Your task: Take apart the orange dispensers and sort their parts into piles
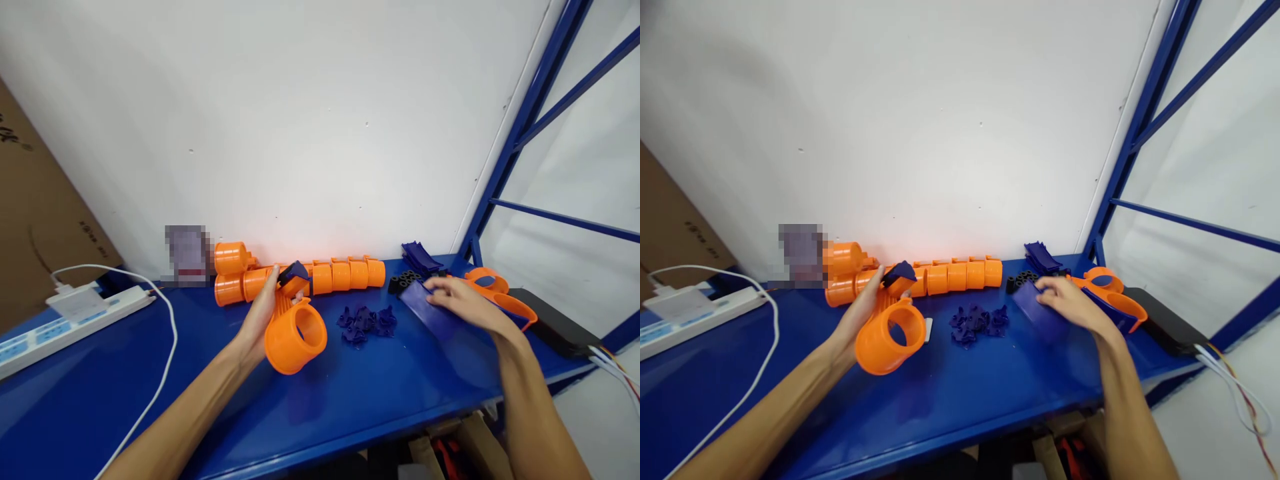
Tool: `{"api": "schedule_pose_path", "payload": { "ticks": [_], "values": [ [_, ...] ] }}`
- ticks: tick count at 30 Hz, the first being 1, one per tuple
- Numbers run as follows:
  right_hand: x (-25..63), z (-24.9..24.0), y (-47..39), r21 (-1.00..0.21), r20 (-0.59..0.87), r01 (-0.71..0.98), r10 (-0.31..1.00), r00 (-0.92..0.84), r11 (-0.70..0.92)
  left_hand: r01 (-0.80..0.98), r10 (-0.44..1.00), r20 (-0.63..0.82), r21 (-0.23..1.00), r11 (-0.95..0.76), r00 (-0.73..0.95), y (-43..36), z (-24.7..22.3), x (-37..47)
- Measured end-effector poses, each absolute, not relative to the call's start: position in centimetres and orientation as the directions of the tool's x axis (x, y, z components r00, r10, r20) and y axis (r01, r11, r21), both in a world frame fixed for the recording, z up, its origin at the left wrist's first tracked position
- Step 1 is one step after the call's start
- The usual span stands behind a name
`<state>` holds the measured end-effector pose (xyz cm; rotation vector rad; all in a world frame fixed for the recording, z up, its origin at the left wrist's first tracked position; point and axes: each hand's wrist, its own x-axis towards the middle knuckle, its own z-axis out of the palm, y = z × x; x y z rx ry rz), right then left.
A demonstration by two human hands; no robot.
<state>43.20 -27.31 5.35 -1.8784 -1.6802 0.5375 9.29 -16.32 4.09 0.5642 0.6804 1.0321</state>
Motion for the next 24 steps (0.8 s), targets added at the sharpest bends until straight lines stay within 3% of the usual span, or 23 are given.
{"api": "schedule_pose_path", "payload": {
  "ticks": [4,8,10,12,17,24],
  "values": [
    [45.2,1.4,-29.9,-0.545,0.001,0.803,0.957,0.29,-0.243,-0.502,0.858,-0.289,0.713,0.489,0.425,-16.8,3.8,9.7],
    [43.3,2.7,-29.0,-0.302,0.265,0.901,0.881,0.393,-0.312,-0.48,0.859,-0.243,0.746,0.462,0.45,-16.7,3.1,10.1],
    [40.8,4.8,-27.7,-0.264,0.396,0.937,0.86,0.323,-0.23,-0.464,0.862,-0.199,0.775,0.43,0.466,-16.5,2.5,10.3],
    [37.6,6.8,-25.9,-0.286,0.446,0.958,0.88,0.163,-0.032,-0.442,0.861,-0.144,0.81,0.386,0.488,-16.4,2.0,10.4],
    [30.1,7.9,-20.9,-0.163,0.387,0.921,0.881,-0.271,0.355,-0.393,0.895,-0.01,0.896,0.206,0.446,-16.5,1.3,10.7],
    [26.0,4.3,-18.3,0.125,0.344,0.946,0.882,-0.323,0.298,-0.443,0.929,0.062,0.889,0.115,0.365,-16.4,0.7,11.3]
  ]
}}
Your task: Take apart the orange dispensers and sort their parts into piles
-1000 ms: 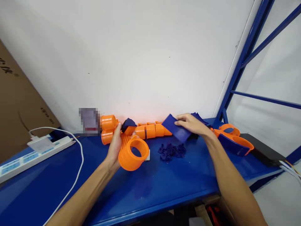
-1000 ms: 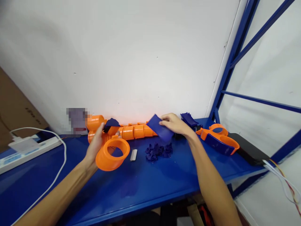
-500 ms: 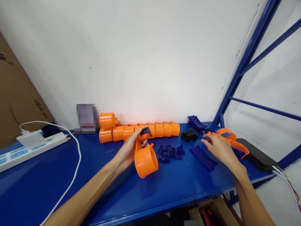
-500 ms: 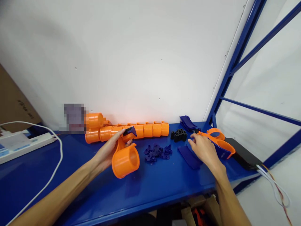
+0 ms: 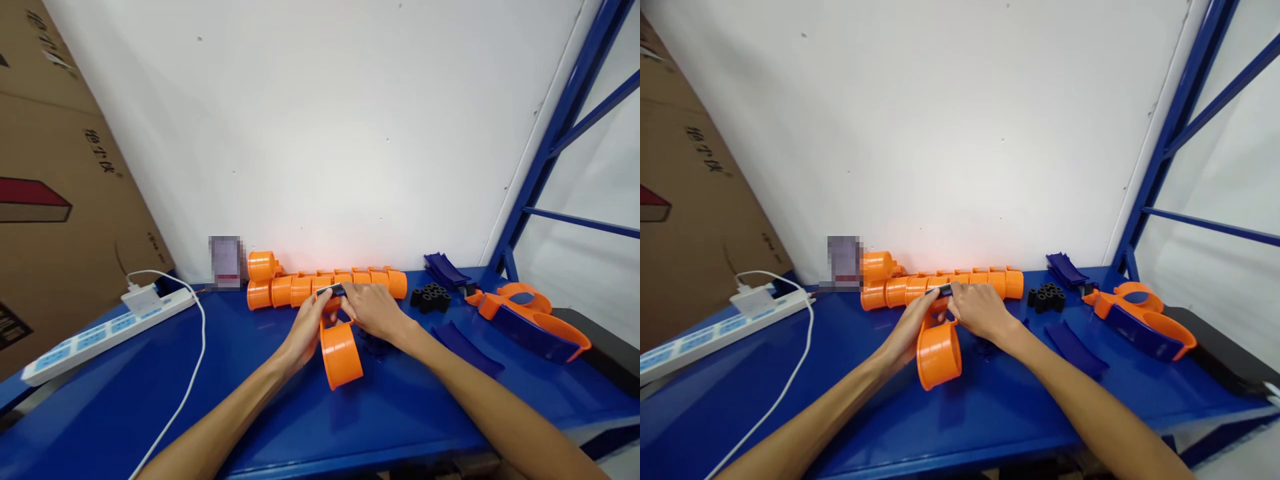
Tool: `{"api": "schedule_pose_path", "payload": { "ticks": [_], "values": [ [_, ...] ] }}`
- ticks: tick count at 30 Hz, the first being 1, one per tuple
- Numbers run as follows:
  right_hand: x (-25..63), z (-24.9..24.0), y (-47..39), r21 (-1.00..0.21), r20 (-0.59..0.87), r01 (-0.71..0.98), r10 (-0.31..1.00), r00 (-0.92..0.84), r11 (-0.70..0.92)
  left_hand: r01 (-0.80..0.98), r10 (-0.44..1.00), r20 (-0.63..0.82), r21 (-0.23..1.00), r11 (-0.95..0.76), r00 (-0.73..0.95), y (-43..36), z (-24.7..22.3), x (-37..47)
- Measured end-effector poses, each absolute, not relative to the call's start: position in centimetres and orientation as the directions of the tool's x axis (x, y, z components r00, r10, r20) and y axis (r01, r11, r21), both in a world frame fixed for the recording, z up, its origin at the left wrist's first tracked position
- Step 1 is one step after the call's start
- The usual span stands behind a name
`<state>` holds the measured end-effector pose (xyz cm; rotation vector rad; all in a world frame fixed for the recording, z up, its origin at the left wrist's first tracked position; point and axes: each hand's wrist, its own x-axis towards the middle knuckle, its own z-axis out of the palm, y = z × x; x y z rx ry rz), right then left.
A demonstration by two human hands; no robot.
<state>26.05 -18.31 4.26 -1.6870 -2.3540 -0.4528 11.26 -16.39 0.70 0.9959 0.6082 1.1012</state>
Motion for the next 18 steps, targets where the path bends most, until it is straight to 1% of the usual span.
{"api": "schedule_pose_path", "payload": {
  "ticks": [5,9,14,16,18],
  "values": [
    [26.6,4.0,-18.3,0.219,0.268,0.907,0.872,-0.41,0.359,-0.41,0.949,0.021,0.905,0.116,0.314,-16.9,0.9,11.7],
    [27.3,4.6,-18.1,0.244,0.305,0.885,0.834,-0.459,0.398,-0.397,0.942,0.039,0.912,0.103,0.333,-17.3,1.5,11.6],
    [27.2,4.3,-17.7,0.227,0.338,0.877,0.811,-0.479,0.423,-0.397,0.95,0.065,0.916,0.066,0.306,-17.8,1.8,11.8],
    [27.4,4.2,-17.5,0.198,0.357,0.871,0.795,-0.491,0.449,-0.394,0.952,0.057,0.916,0.07,0.301,-17.8,1.8,11.7],
    [28.3,4.3,-17.2,0.14,0.395,0.879,0.789,-0.471,0.455,-0.419,0.953,0.021,0.901,0.114,0.304,-17.5,2.2,11.2]
  ]
}}
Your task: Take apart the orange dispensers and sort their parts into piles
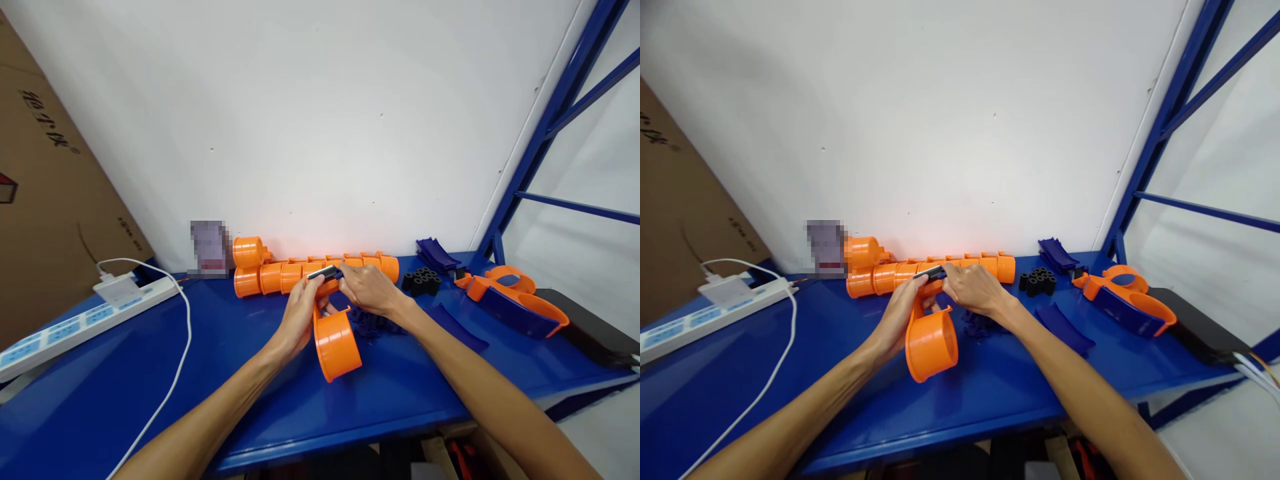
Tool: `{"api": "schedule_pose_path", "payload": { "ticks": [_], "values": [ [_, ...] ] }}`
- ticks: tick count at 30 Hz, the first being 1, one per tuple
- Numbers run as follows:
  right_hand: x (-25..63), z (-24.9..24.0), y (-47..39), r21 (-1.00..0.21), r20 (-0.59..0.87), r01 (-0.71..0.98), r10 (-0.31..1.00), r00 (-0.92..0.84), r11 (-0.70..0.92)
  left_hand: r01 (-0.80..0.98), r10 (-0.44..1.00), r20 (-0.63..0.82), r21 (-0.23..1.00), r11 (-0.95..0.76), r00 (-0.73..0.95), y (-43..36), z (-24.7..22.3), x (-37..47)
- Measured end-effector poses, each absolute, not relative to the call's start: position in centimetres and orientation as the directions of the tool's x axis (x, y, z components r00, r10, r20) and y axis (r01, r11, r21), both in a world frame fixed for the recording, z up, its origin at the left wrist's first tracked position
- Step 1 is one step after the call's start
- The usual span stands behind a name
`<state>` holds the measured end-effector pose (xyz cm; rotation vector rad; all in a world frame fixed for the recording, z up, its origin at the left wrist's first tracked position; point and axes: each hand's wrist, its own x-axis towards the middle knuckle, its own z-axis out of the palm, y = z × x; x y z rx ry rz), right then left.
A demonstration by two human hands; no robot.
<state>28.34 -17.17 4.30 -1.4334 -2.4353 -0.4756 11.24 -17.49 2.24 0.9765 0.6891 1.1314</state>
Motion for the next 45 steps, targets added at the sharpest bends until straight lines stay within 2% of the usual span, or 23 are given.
{"api": "schedule_pose_path", "payload": {
  "ticks": [2,5,9,13,15,18,20,22,24,25,27,29,31,33,36,40,43,45],
  "values": [
    [30.1,4.9,-17.0,0.042,0.465,0.919,0.807,-0.364,0.391,-0.475,0.954,-0.034,0.862,0.179,0.297,-16.9,3.0,10.3],
    [33.6,6.3,-17.2,-0.09,0.542,0.978,0.833,-0.11,0.187,-0.551,0.959,-0.062,0.808,0.21,0.275,-16.1,4.2,8.9],
    [36.7,7.8,-18.3,-0.148,0.322,0.981,0.944,-0.073,0.127,-0.546,0.937,-0.068,0.797,0.257,0.342,-16.1,4.4,8.7],
    [37.0,7.7,-19.1,-0.223,0.031,0.973,0.998,-0.058,0.063,-0.411,0.908,-0.114,0.864,0.291,0.404,-16.9,3.2,9.8],
    [36.4,7.1,-19.1,-0.146,-0.055,0.989,0.998,-0.037,0.028,-0.351,0.902,-0.096,0.9,0.26,0.421,-17.1,2.5,10.2],
    [35.5,6.0,-18.8,0.042,-0.007,0.999,1.0,-0.016,0.017,-0.307,0.895,-0.073,0.924,0.227,0.44,-17.1,1.7,10.5],
    [35.2,5.7,-18.7,0.088,0.009,0.995,0.999,-0.037,0.036,-0.296,0.885,-0.076,0.926,0.233,0.459,-17.1,1.4,10.5],
    [35.2,5.8,-18.8,0.015,-0.08,0.997,0.994,-0.078,0.08,-0.283,0.877,-0.081,0.929,0.238,0.473,-17.3,1.4,10.6],
    [35.2,6.3,-19.1,-0.177,-0.184,0.977,0.971,-0.151,0.118,-0.267,0.873,-0.078,0.936,0.231,0.481,-17.6,1.7,10.7],
    [35.1,6.5,-19.2,-0.275,-0.169,0.952,0.968,-0.183,0.132,-0.26,0.872,-0.072,0.94,0.222,0.485,-17.7,1.8,10.7],
    [34.3,6.9,-19.5,-0.421,0.038,0.884,0.978,-0.204,0.201,-0.254,0.868,-0.054,0.946,0.203,0.494,-17.9,1.9,10.9],
    [32.9,6.8,-19.8,-0.499,0.297,0.798,0.931,-0.21,0.339,-0.243,0.865,-0.031,0.954,0.176,0.501,-17.9,1.9,11.0],
    [31.4,6.0,-20.0,-0.549,0.41,0.694,0.873,-0.263,0.467,-0.218,0.863,-0.008,0.966,0.137,0.505,-17.7,1.7,11.1],
    [30.1,5.0,-20.0,-0.543,0.446,0.65,0.839,-0.312,0.531,-0.187,0.855,0.019,0.978,0.092,0.518,-17.4,1.4,11.0],
    [29.2,3.9,-19.9,-0.522,0.477,0.661,0.827,-0.297,0.539,-0.175,0.834,0.047,0.983,0.06,0.55,-17.1,1.1,10.8],
    [29.8,4.2,-19.6,-0.55,0.505,0.631,0.82,-0.269,0.547,-0.185,0.807,0.018,0.976,0.114,0.59,-16.7,0.9,10.4],
    [31.7,5.5,-19.3,-0.594,0.515,0.623,0.835,-0.192,0.509,-0.262,0.878,-0.004,0.954,0.147,0.479,-16.1,1.0,10.1],
    [33.7,6.5,-19.1,-0.652,0.53,0.613,0.846,-0.053,0.447,-0.312,0.921,-0.012,0.939,0.144,0.39,-15.6,1.2,9.9]
  ]
}}
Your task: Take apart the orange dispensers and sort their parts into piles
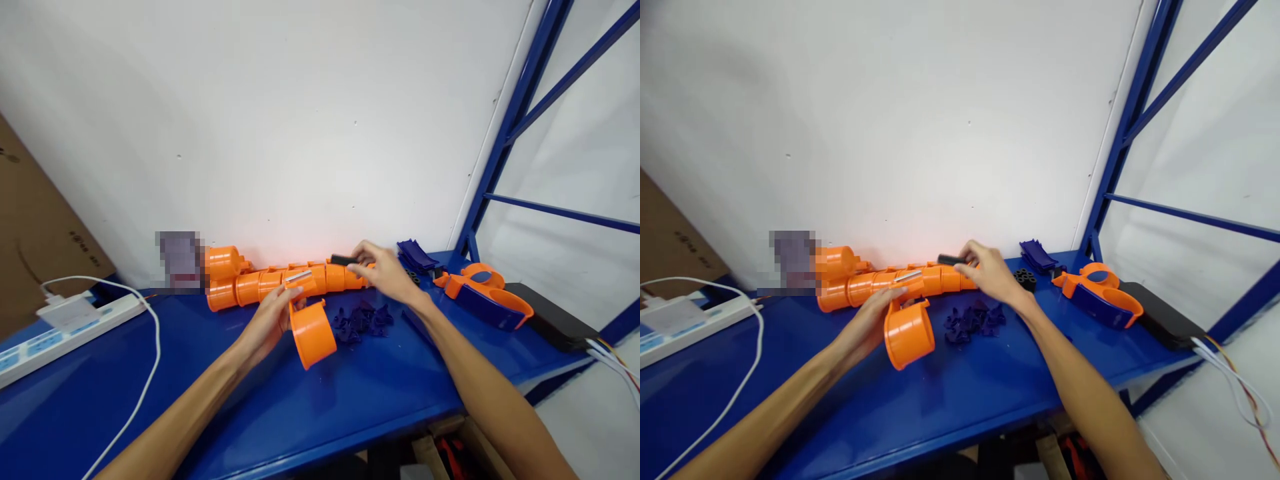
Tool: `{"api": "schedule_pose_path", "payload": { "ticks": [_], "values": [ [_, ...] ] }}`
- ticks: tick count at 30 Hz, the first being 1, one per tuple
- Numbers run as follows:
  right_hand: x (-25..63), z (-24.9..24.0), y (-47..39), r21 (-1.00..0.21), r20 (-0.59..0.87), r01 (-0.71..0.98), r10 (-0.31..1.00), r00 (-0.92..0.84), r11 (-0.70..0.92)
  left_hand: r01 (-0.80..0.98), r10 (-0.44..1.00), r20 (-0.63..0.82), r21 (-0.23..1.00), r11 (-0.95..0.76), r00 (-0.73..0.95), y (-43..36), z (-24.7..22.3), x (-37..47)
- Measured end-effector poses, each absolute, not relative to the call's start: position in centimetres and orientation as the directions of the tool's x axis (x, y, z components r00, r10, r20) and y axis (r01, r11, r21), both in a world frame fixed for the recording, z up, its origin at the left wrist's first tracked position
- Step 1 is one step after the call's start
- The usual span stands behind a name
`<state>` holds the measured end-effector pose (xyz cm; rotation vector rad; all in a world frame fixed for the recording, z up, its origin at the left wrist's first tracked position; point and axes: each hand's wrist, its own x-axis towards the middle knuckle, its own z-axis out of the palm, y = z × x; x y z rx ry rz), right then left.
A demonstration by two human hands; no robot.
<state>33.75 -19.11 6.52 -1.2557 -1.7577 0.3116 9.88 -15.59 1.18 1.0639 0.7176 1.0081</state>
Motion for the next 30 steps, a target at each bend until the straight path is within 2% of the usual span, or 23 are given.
{"api": "schedule_pose_path", "payload": {
  "ticks": [2,4,6,10,13,18,25,28,30],
  "values": [
    [36.2,7.3,-18.9,-0.662,0.568,0.654,0.814,0.121,0.365,-0.342,0.941,-0.01,0.93,0.133,0.338,-15.2,1.3,9.7],
    [38.5,7.8,-18.8,-0.625,0.562,0.744,0.798,0.217,0.238,-0.357,0.948,-0.005,0.926,0.125,0.318,-15.1,1.5,9.7],
    [40.2,7.8,-18.6,-0.519,0.486,0.848,0.854,0.186,0.111,-0.363,0.947,-0.004,0.923,0.126,0.32,-15.2,1.6,9.7],
    [40.9,7.0,-18.5,-0.212,0.206,0.976,0.975,0.081,-0.037,-0.37,0.945,0.004,0.92,0.125,0.327,-15.7,1.8,9.9],
    [40.3,6.4,-18.4,-0.111,0.067,0.991,0.995,0.077,-0.07,-0.366,0.946,-0.012,0.921,0.137,0.324,-15.9,1.8,10.0],
    [39.3,6.0,-18.4,-0.075,-0.034,0.996,0.999,0.04,-0.043,-0.349,0.94,-0.025,0.925,0.15,0.34,-15.7,1.6,9.9],
    [39.6,5.8,-18.4,-0.042,-0.003,0.994,0.995,0.1,-0.1,-0.345,0.934,-0.006,0.929,0.137,0.357,-15.6,1.6,9.8],
    [39.8,6.3,-18.7,-0.109,0.018,0.99,0.996,0.086,-0.084,-0.348,0.931,-0.003,0.927,0.14,0.366,-15.6,1.5,9.9],
    [39.3,6.9,-19.1,-0.234,0.117,0.972,0.993,0.02,0.008,-0.355,0.931,-0.001,0.924,0.14,0.365,-15.6,1.3,9.9]
  ]
}}
